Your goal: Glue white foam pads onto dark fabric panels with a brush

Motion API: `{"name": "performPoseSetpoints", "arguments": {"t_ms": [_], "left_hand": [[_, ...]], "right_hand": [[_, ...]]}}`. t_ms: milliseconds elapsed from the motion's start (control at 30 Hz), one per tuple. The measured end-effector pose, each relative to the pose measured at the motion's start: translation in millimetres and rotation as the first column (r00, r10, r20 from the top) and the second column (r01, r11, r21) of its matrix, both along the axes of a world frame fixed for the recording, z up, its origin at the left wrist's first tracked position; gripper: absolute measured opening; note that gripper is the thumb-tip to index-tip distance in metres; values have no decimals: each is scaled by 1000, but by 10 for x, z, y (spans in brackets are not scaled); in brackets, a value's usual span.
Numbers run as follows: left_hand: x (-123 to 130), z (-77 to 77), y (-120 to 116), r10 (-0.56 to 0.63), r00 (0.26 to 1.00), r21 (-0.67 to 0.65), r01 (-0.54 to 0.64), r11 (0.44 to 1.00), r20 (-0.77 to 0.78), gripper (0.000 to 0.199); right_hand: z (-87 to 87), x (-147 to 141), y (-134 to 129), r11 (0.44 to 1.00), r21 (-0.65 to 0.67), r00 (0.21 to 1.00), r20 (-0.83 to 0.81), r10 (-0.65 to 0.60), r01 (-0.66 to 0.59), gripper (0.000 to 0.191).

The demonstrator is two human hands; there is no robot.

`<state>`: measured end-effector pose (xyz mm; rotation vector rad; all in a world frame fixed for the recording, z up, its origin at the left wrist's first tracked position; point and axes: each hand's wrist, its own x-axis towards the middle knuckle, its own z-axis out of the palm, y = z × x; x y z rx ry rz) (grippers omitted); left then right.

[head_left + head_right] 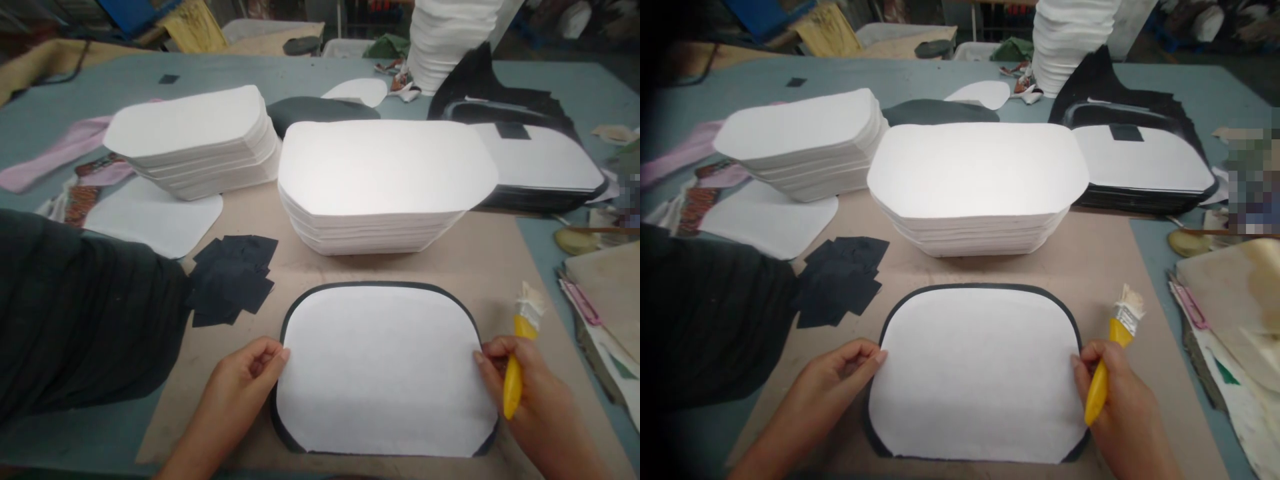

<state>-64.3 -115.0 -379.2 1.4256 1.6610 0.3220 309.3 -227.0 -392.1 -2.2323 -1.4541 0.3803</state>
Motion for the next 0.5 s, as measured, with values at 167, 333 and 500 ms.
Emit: {"name": "performPoseSetpoints", "arguments": {"t_ms": [167,333,500], "left_hand": [[-13,2,50,4,1000,-33,-4,999,-3,50],[-100,-120,50,1,1000,-31,-1,1000,-10,56],[-135,-149,29,11,1000,-31,-12,999,-19,57]], "right_hand": [[30,-89,46,998,54,1000,-14,24,-23,14],[47,-109,96,986,146,997,16,77,-79,8],[43,-104,107,987,141,997,6,77,-77,8]]}}
